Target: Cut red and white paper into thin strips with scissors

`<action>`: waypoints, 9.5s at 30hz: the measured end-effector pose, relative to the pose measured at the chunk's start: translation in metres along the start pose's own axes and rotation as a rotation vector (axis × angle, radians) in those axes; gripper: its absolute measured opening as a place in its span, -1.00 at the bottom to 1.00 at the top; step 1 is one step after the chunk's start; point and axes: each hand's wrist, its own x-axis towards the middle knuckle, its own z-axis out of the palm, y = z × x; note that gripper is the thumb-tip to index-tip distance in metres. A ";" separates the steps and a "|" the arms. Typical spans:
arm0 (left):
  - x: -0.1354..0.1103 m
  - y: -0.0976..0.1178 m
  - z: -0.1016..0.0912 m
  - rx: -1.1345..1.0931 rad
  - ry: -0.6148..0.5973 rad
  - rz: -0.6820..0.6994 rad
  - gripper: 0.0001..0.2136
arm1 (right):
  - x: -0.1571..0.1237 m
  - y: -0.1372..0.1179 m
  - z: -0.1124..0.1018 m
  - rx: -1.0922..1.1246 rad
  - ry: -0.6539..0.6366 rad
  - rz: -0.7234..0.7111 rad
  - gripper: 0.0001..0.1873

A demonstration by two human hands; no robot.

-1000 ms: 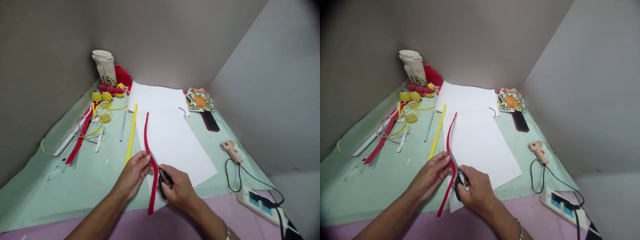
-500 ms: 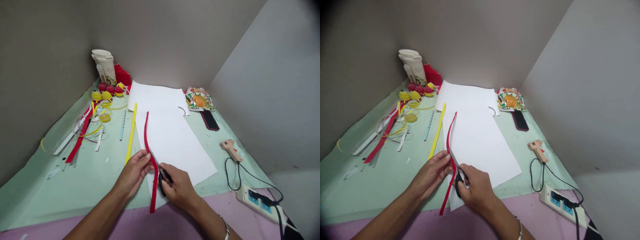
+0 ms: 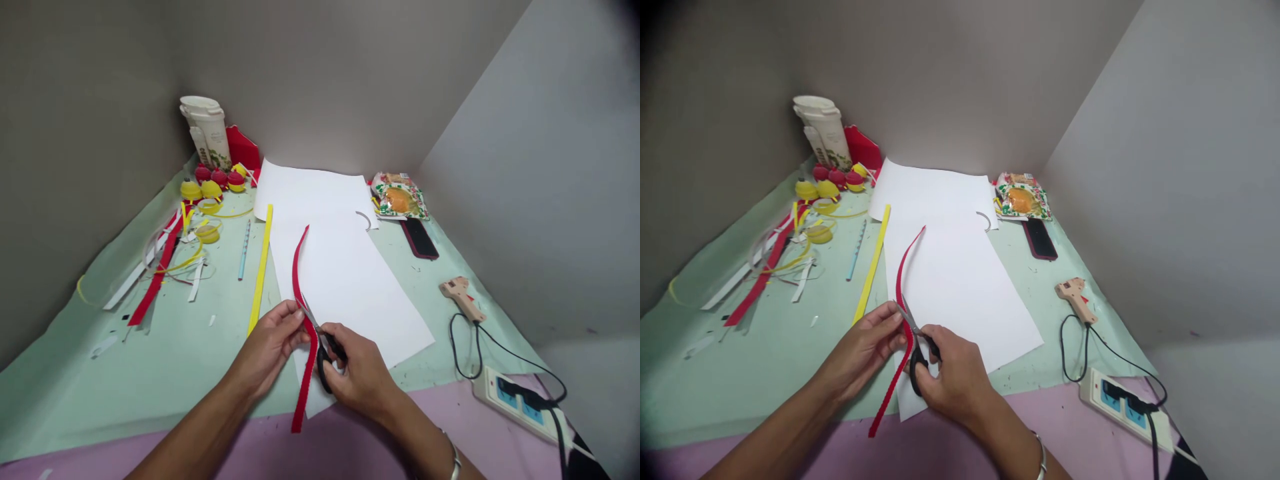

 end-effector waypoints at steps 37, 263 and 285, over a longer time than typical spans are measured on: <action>0.004 0.007 -0.009 0.047 0.039 0.113 -0.88 | -0.003 0.005 0.005 0.117 -0.041 -0.004 -0.64; -0.001 0.011 -0.009 0.073 -0.022 -0.010 -0.90 | 0.001 -0.006 0.003 0.879 0.024 0.535 -0.47; -0.001 0.003 -0.005 0.477 -0.043 0.085 -0.84 | 0.001 -0.002 0.006 0.936 0.042 0.525 -0.44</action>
